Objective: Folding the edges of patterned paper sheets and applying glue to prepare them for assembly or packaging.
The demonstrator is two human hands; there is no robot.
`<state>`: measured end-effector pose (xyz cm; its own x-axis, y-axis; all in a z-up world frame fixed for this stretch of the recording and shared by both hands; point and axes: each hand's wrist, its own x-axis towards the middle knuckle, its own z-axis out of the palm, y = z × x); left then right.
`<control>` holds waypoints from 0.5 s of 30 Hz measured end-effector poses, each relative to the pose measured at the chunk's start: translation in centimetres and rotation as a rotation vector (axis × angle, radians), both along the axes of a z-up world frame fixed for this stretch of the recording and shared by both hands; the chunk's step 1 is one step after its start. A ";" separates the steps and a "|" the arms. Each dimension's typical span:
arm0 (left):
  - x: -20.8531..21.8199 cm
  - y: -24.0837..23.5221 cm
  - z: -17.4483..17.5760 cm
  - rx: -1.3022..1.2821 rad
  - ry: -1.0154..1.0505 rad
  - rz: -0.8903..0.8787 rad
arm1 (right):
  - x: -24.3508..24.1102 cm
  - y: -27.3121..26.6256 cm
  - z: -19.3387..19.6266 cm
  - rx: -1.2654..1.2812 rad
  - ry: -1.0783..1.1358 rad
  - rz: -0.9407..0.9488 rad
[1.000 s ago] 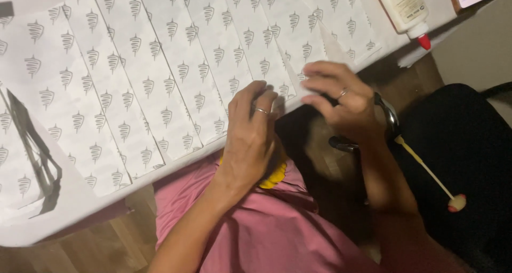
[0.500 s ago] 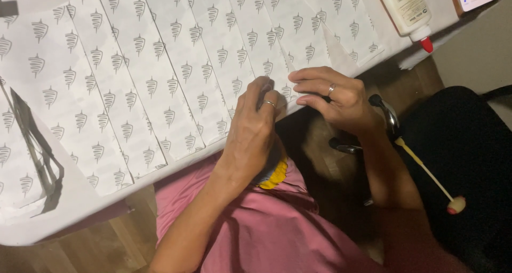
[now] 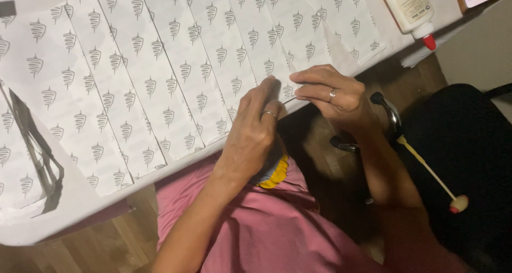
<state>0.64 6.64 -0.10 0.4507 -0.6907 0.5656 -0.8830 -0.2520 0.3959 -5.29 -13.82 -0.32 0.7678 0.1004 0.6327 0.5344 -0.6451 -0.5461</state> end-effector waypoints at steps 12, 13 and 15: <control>-1.7 -1.8 -2.2 -0.132 0.214 0.133 | -0.6 -0.4 0.6 -0.038 0.095 -0.047; -1.6 -1.9 -2.2 -0.130 0.214 0.135 | -0.6 -0.6 0.4 -0.037 0.095 -0.046; -1.6 -2.3 -2.4 -0.136 0.296 0.183 | -0.8 -0.8 0.0 -0.057 0.122 -0.087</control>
